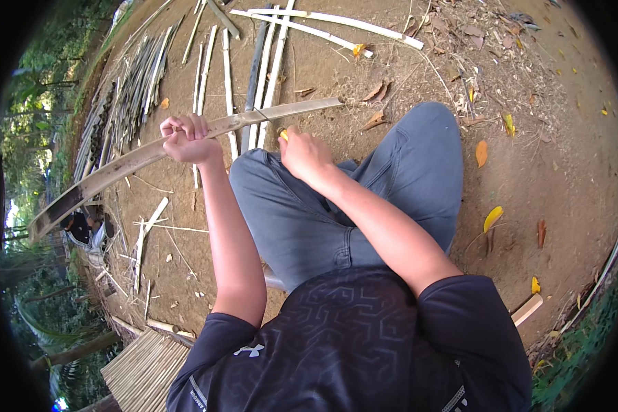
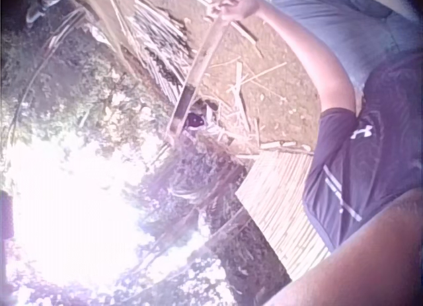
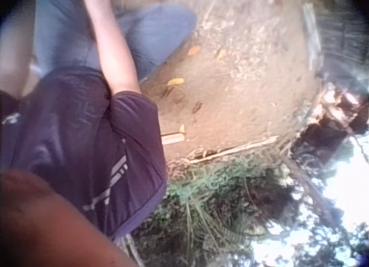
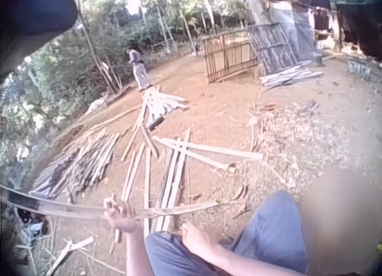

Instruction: The person strips bark from a bamboo pole using a knife.

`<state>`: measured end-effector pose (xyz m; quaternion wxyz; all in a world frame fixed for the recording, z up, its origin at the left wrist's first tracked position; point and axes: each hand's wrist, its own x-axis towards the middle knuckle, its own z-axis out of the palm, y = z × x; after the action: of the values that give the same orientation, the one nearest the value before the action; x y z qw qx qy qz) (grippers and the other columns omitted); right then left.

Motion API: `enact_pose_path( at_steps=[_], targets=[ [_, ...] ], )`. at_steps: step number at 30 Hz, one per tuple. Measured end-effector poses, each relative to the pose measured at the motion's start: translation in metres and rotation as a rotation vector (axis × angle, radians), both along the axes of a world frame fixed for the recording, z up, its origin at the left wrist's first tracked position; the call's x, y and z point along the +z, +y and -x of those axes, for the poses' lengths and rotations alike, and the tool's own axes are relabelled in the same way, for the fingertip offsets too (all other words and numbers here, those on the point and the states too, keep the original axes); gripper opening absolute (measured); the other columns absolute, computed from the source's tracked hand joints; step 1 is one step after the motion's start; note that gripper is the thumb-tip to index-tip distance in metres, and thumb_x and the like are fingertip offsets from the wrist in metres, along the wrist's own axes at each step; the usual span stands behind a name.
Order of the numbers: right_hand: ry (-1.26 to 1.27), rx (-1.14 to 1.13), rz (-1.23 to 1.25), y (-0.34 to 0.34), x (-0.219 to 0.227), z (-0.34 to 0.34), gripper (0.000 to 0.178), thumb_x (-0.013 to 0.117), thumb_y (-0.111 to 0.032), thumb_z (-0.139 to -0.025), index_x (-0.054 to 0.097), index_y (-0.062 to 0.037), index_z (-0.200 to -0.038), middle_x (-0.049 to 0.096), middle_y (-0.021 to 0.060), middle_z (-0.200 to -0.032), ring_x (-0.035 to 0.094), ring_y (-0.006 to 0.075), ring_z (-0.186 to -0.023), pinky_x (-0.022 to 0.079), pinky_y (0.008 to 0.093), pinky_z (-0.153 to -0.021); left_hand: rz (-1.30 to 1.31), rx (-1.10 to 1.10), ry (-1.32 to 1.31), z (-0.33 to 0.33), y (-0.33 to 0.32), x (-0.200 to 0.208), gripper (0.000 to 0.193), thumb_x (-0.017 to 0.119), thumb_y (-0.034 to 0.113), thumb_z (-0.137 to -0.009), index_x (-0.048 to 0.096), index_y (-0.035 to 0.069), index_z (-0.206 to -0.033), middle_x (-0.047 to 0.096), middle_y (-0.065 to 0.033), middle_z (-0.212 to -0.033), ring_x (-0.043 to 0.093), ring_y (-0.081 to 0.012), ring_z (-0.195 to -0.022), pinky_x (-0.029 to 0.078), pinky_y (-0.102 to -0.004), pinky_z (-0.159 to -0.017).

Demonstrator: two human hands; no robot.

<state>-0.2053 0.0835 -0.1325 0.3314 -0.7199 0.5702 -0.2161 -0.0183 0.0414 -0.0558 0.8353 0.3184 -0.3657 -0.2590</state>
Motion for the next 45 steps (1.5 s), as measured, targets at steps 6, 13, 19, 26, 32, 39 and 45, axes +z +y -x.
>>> enact_pose_path(
  at_steps=[6, 13, 19, 26, 32, 39, 45],
  targets=[
    [0.027, 0.162, -0.096, -0.005, 0.029, -0.012, 0.032, 0.043, -0.026, -0.103, 0.055, 0.0032, -0.102, 0.066, 0.0146, -0.068, 0.069, 0.0270, -0.061, 0.056, 0.0401, -0.050, 0.000, -0.030, 0.012, -0.010, 0.004, -0.001, 0.016, 0.036, 0.023, -0.079, 0.044, 0.010, -0.082, 0.028, 0.0002, -0.051, 0.023, -0.0111, -0.041, 0.021, -0.0280, -0.041],
    [-0.059, 0.079, -0.030, -0.003, 0.029, -0.014, 0.030, 0.049, -0.025, -0.100, 0.054, 0.0055, -0.101, 0.067, 0.0258, -0.075, 0.070, 0.0417, -0.071, 0.057, 0.0495, -0.059, 0.009, 0.004, 0.001, 0.003, 0.000, 0.003, 0.014, 0.034, 0.021, -0.081, 0.042, 0.010, -0.082, 0.029, 0.0014, -0.052, 0.023, -0.0095, -0.041, 0.021, -0.0256, -0.039],
    [-0.063, 0.073, -0.014, -0.001, 0.031, -0.003, 0.031, 0.047, -0.023, -0.101, 0.055, 0.0063, -0.102, 0.067, 0.0247, -0.073, 0.070, 0.0396, -0.070, 0.058, 0.0482, -0.059, 0.011, 0.050, -0.009, 0.025, 0.002, 0.008, 0.013, 0.032, 0.020, -0.082, 0.041, 0.010, -0.083, 0.030, 0.0019, -0.054, 0.024, -0.0088, -0.042, 0.020, -0.0250, -0.039],
    [-0.034, 0.076, -0.078, 0.000, 0.048, 0.014, 0.030, 0.044, -0.022, -0.102, 0.055, 0.0060, -0.103, 0.068, 0.0237, -0.076, 0.070, 0.0386, -0.069, 0.057, 0.0477, -0.060, 0.063, 0.037, -0.060, 0.041, -0.002, 0.010, 0.010, 0.031, 0.012, -0.082, 0.040, 0.008, -0.083, 0.031, 0.0016, -0.055, 0.024, -0.0079, -0.042, 0.021, -0.0240, -0.038],
    [-0.047, 0.113, -0.184, 0.003, 0.073, 0.018, 0.033, 0.046, -0.025, -0.101, 0.056, 0.0056, -0.106, 0.067, 0.0237, -0.077, 0.069, 0.0403, -0.070, 0.056, 0.0501, -0.062, 0.094, 0.022, -0.069, 0.048, -0.001, 0.010, 0.010, 0.030, 0.009, -0.081, 0.040, 0.008, -0.082, 0.032, 0.0026, -0.055, 0.024, -0.0075, -0.042, 0.021, -0.0238, -0.037],
    [0.065, 0.128, 0.034, 0.007, 0.053, 0.018, 0.033, 0.045, -0.024, -0.102, 0.055, 0.0072, -0.104, 0.064, 0.0143, -0.065, 0.064, 0.0287, -0.052, 0.052, 0.0398, -0.044, 0.092, 0.037, -0.097, 0.051, -0.005, 0.010, 0.009, 0.030, 0.010, -0.082, 0.039, 0.009, -0.083, 0.031, 0.0031, -0.055, 0.023, -0.0072, -0.043, 0.022, -0.0239, -0.039],
    [0.081, 0.130, -0.021, 0.000, 0.045, 0.023, 0.032, 0.044, -0.024, -0.103, 0.054, 0.0067, -0.104, 0.063, 0.0125, -0.063, 0.065, 0.0275, -0.053, 0.054, 0.0401, -0.046, 0.065, 0.029, -0.069, 0.053, -0.004, 0.014, 0.009, 0.031, 0.012, -0.084, 0.039, 0.009, -0.083, 0.030, 0.0032, -0.056, 0.023, -0.0069, -0.044, 0.020, -0.0236, -0.041]
  ],
)
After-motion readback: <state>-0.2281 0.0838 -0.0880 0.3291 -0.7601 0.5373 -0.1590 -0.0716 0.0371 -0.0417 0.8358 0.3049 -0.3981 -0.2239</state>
